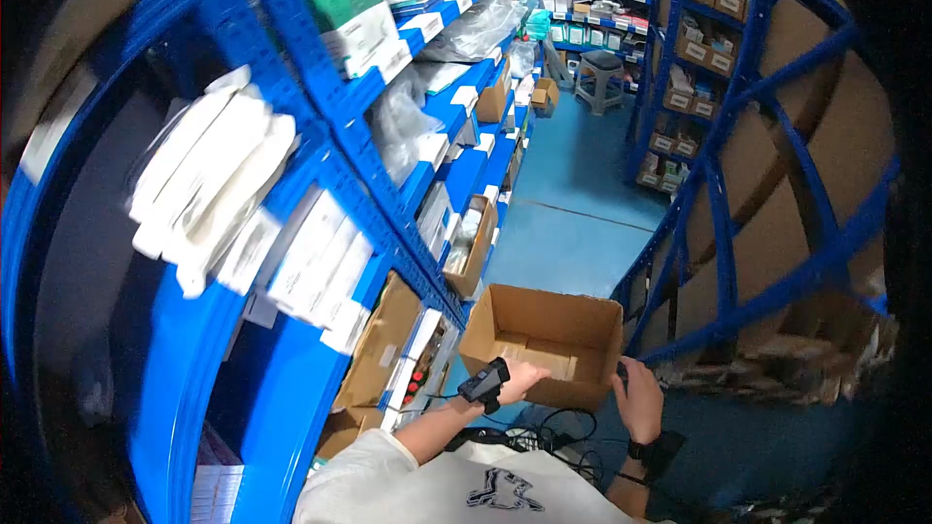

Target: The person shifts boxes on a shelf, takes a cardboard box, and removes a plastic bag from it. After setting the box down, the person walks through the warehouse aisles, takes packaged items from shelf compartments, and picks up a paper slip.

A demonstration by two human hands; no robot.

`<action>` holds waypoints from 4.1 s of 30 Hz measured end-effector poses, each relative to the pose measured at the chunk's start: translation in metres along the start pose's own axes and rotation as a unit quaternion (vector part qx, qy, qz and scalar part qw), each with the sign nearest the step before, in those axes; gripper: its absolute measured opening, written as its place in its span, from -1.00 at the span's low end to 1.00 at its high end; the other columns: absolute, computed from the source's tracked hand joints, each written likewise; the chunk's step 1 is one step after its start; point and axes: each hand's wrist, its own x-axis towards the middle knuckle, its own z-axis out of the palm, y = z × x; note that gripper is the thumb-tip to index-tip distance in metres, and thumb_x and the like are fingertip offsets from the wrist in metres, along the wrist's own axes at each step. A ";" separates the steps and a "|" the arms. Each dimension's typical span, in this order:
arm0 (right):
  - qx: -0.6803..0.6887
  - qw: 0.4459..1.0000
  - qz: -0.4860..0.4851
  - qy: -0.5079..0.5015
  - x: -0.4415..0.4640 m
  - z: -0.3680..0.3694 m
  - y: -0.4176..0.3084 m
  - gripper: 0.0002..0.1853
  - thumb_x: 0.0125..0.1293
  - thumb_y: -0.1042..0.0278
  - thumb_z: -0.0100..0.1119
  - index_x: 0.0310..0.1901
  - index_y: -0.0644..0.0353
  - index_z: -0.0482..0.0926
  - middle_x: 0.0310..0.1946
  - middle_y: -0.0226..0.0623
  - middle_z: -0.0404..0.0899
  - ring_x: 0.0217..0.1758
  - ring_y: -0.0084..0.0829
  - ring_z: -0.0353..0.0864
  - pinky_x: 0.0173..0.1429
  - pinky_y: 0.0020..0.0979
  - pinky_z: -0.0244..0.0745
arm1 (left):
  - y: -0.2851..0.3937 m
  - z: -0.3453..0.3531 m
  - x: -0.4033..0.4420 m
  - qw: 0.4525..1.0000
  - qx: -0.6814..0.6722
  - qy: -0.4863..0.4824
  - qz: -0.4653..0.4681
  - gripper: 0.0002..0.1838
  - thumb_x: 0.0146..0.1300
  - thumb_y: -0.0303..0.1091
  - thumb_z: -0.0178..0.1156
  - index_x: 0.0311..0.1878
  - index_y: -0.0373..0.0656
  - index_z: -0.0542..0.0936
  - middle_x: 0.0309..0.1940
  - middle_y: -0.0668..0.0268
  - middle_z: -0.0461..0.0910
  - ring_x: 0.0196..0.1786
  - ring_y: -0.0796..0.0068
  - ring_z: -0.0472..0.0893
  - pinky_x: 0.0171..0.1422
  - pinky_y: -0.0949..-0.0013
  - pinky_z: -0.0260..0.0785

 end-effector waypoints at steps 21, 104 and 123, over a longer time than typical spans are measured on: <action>0.037 0.918 -0.358 -0.165 0.530 0.029 -0.014 -0.67 0.17 0.31 0.17 -0.02 0.18 0.49 -0.29 -0.18 0.52 -0.16 -0.16 0.51 -0.07 -0.23 0.40 | -0.201 -0.202 0.224 0.849 -0.448 0.120 -0.252 -0.65 0.29 -0.24 -0.05 0.04 -0.26 0.43 -0.04 -0.16 0.45 0.02 0.10 0.46 0.12 0.20 0.26; 0.096 0.407 -0.905 0.071 0.845 0.003 -0.413 -0.73 0.26 0.17 0.14 -0.06 0.06 0.50 0.15 -0.33 0.40 0.30 -0.24 0.27 0.38 -0.12 0.13 | -0.204 -0.293 0.414 0.527 -0.300 0.401 -0.687 -0.73 0.36 -0.26 -0.09 0.01 -0.17 0.43 -0.29 -0.05 0.60 -0.19 -0.02 0.59 -0.12 0.08 0.42; 0.228 0.265 -0.836 -0.423 0.741 0.119 -0.233 -0.65 0.19 0.37 0.18 0.05 0.09 0.51 0.21 -0.22 0.34 0.29 -0.12 0.30 0.34 -0.10 0.18 | -0.139 -0.186 0.396 0.227 -0.218 0.486 -0.815 -0.65 0.20 -0.37 0.07 0.07 -0.10 0.50 -0.09 0.06 0.58 -0.04 0.02 0.56 0.00 0.13 0.45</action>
